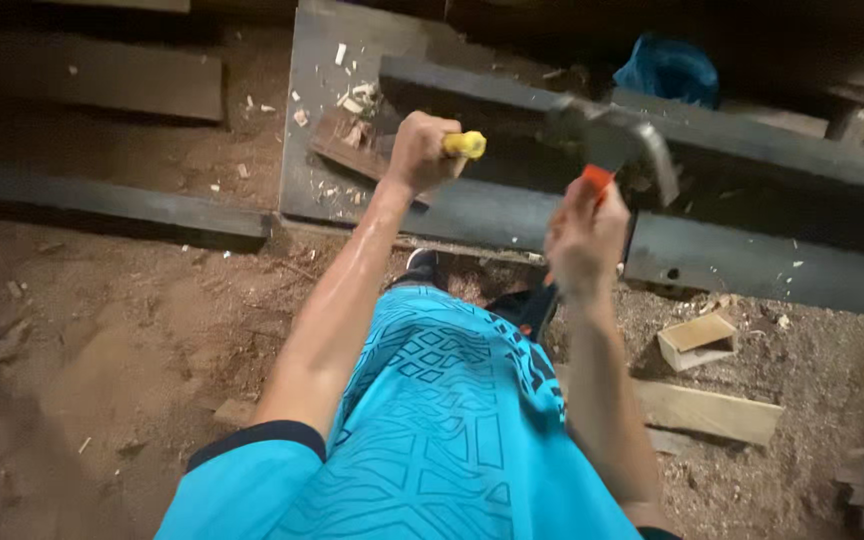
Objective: The person uses a chisel and hammer to carve a small rectangular wooden block on a metal workbench. They repeatedly strike the chisel to remove wood shavings, occasionally repositioning the block and clearing debris.
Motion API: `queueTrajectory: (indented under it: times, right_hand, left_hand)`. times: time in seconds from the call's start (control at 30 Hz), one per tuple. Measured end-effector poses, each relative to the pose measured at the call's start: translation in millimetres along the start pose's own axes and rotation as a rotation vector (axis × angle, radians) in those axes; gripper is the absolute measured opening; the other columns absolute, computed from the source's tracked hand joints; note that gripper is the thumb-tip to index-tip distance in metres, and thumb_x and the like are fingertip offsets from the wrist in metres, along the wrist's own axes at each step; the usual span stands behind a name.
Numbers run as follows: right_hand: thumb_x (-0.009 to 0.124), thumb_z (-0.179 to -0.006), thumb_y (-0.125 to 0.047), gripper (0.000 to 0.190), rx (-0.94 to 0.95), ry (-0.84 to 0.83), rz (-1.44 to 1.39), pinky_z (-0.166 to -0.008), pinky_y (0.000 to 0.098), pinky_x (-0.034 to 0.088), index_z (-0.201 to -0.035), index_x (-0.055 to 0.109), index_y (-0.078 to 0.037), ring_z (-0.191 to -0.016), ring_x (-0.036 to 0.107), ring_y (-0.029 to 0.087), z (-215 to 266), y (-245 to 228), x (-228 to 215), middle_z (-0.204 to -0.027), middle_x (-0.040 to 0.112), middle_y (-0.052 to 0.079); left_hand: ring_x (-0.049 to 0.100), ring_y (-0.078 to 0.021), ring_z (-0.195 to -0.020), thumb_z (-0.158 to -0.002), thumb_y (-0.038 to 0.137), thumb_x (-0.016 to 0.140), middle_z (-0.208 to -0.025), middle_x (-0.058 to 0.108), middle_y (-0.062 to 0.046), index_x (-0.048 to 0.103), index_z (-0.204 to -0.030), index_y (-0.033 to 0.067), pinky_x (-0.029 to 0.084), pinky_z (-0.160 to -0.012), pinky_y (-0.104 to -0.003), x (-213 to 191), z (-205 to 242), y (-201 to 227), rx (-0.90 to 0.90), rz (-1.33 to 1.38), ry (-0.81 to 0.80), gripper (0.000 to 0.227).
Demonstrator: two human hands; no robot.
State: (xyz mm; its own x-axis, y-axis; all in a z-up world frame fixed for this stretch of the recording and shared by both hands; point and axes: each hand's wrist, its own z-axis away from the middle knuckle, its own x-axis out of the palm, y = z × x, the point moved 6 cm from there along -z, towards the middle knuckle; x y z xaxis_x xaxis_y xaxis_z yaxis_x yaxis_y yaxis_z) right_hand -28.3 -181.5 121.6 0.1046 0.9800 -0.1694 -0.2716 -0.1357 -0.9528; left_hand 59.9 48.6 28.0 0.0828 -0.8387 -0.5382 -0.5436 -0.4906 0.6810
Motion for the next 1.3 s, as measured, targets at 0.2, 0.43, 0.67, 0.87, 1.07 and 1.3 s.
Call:
queueTrajectory:
  times: [0.2, 0.43, 0.67, 0.87, 1.07, 1.3]
  right_hand:
    - [0.064, -0.106, -0.025, 0.020, -0.197, -0.047, 0.561, -0.062, 0.0382, 0.054, -0.104, 0.062, -0.004, -0.071, 0.061, 0.019, -50, 46, 26, -0.081, 0.060, 0.002]
    - [0.062, -0.107, -0.017, 0.037, -0.684, -0.272, 0.373, -0.106, 0.0506, 0.051, -0.139, 0.054, 0.000, -0.125, 0.064, 0.042, -46, 94, 128, -0.143, 0.059, 0.019]
    - [0.051, -0.099, -0.026, 0.038, -0.131, -0.376, 0.831, -0.083, 0.0541, 0.053, -0.133, 0.049, -0.009, -0.097, 0.068, 0.044, -58, 137, 150, -0.139, 0.058, 0.015]
    - [0.048, -0.106, -0.034, 0.034, -0.072, -0.361, 0.763, -0.093, 0.0523, 0.053, -0.131, 0.057, -0.012, -0.110, 0.068, 0.042, -67, 160, 72, -0.129, 0.064, 0.018]
    - [0.068, -0.088, -0.031, 0.052, -0.336, -0.423, 0.816, -0.093, 0.0498, 0.053, -0.135, 0.060, -0.011, -0.116, 0.063, 0.043, -60, 157, -11, -0.136, 0.060, 0.018]
    - [0.080, -0.076, -0.024, 0.071, -0.411, -0.392, 0.549, -0.103, 0.0452, 0.051, -0.138, 0.052, -0.004, -0.117, 0.066, 0.039, -69, 194, -71, -0.129, 0.066, 0.018]
  left_hand:
    - [0.068, -0.0314, -0.064, -0.065, 0.017, 0.077, -0.067, 0.066, -0.010, 0.063, -0.067, 0.0144, 0.052, -0.056, -0.042, 31, 28, 9, 0.061, -0.019, -0.125, 0.014]
    - [0.068, -0.0341, -0.068, -0.064, 0.021, 0.081, -0.072, 0.069, -0.011, 0.068, -0.070, 0.0160, 0.053, -0.061, -0.045, 15, 70, 25, -0.042, -0.020, -0.159, 0.015]
    - [0.068, -0.0339, -0.064, -0.061, 0.024, 0.084, -0.067, 0.068, -0.013, 0.067, -0.067, 0.0140, 0.052, -0.059, -0.045, -6, 71, 42, -0.108, -0.021, -0.171, 0.021]
    - [0.071, -0.0296, -0.070, -0.069, 0.022, 0.082, -0.076, 0.071, -0.009, 0.074, -0.081, 0.0173, 0.056, -0.064, -0.042, 32, 49, 74, 0.017, 0.149, -0.137, 0.015]
    - [0.070, -0.0320, -0.068, -0.061, 0.026, 0.085, -0.072, 0.071, -0.010, 0.072, -0.074, 0.0157, 0.055, -0.062, -0.044, 107, 25, 106, 0.032, 0.205, -0.221, 0.021]
    - [0.071, -0.0324, -0.072, -0.063, 0.023, 0.083, -0.077, 0.072, -0.012, 0.071, -0.080, 0.0127, 0.055, -0.065, -0.043, 155, 8, 133, 0.017, 0.232, -0.170, 0.023]
